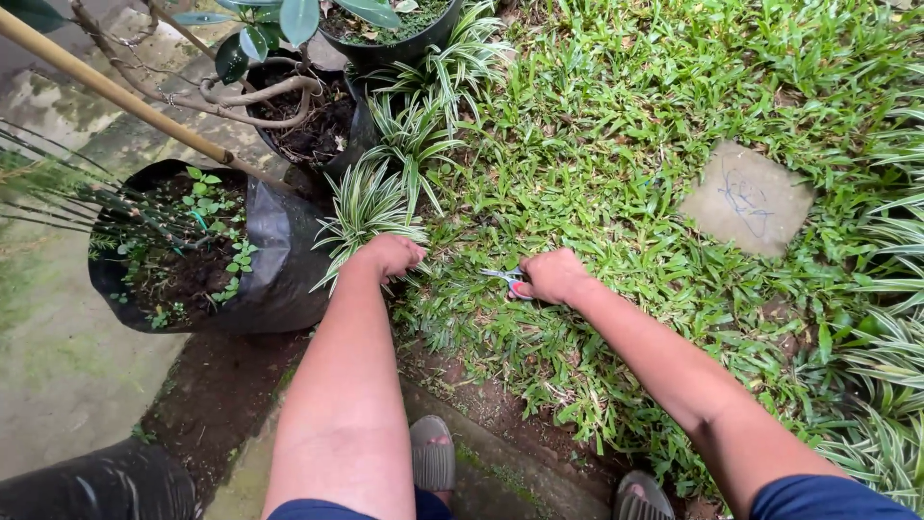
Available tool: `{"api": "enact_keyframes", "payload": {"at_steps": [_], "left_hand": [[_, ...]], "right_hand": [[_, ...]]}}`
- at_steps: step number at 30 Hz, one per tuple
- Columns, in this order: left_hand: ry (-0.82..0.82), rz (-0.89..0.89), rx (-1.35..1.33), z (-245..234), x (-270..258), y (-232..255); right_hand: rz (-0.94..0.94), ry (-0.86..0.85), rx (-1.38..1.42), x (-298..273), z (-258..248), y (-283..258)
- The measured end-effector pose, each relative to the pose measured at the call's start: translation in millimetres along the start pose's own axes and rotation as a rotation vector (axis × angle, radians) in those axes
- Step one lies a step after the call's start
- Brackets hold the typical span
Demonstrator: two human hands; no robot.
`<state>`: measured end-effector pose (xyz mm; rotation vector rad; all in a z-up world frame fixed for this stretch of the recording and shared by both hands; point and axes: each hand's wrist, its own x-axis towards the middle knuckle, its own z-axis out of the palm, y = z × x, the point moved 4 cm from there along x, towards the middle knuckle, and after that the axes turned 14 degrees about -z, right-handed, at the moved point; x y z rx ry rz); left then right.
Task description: Trimming grass and removing weeds from a garden patch using small scissors and hands.
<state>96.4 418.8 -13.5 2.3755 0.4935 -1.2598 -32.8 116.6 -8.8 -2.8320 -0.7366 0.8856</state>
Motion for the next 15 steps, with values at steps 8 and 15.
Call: {"api": "enact_keyframes", "payload": {"at_steps": [8,15], "left_hand": [[0.032,0.09,-0.045,6,43,1],[0.037,0.087,-0.106,3,55,5]], "right_hand": [[0.023,0.063,0.148,-12,-11,-4],[0.076,-0.019,0.173,-33,-34,-21]]}}
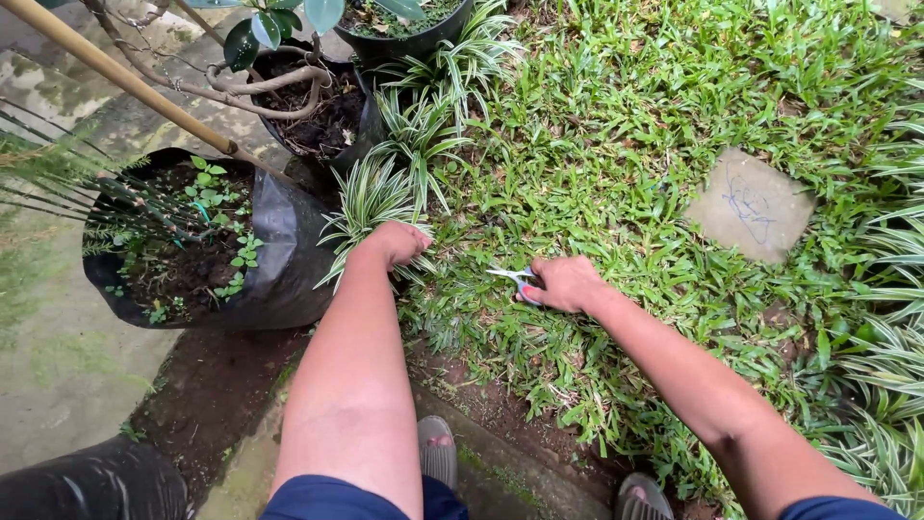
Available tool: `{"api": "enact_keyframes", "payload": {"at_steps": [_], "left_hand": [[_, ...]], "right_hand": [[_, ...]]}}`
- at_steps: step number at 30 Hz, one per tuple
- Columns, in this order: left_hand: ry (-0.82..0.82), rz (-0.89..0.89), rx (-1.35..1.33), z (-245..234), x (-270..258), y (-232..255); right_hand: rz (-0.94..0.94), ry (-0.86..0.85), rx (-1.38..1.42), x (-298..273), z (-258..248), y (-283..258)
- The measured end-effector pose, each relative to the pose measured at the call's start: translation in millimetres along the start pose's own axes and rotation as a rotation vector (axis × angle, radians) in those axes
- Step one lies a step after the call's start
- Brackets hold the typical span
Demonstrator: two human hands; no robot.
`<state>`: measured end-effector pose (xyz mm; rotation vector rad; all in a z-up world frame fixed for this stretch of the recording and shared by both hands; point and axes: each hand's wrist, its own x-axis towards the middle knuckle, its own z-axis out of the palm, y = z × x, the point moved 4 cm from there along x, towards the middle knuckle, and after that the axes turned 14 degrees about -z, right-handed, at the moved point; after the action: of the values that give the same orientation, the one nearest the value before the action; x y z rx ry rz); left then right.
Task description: Trimming grass and removing weeds from a garden patch using small scissors and hands.
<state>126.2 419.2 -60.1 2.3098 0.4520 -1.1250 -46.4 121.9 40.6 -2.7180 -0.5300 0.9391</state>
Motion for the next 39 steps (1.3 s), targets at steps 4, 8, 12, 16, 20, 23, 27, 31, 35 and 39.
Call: {"api": "enact_keyframes", "payload": {"at_steps": [4,8,12,16,20,23,27,31,35,39], "left_hand": [[-0.025,0.014,0.045,-1,-10,6],[-0.009,0.004,0.012,-10,-28,10],[-0.001,-0.004,0.03,-17,-43,12],[0.009,0.002,0.041,-16,-31,12],[0.002,0.008,0.024,-17,-47,20],[-0.018,0.013,0.019,-16,-49,23],[-0.02,0.013,0.022,-15,-47,24],[-0.023,0.032,0.056,-15,-47,27],[-0.013,0.022,0.08,-15,-50,30],[-0.015,0.013,0.08,-17,-55,31]], "right_hand": [[-0.022,-0.026,-0.041,12,13,7],[-0.035,0.067,-0.081,24,19,13],[-0.062,0.145,-0.016,20,10,9],[-0.061,0.069,-0.076,3,-3,-2],[-0.004,-0.01,-0.119,-2,2,-3],[-0.054,0.06,-0.174,14,30,23],[-0.072,0.166,-0.129,7,17,25],[-0.061,0.159,-0.111,-11,-1,20],[-0.024,0.04,-0.144,-30,-13,8],[-0.097,-0.066,-0.215,-49,-14,7]]}}
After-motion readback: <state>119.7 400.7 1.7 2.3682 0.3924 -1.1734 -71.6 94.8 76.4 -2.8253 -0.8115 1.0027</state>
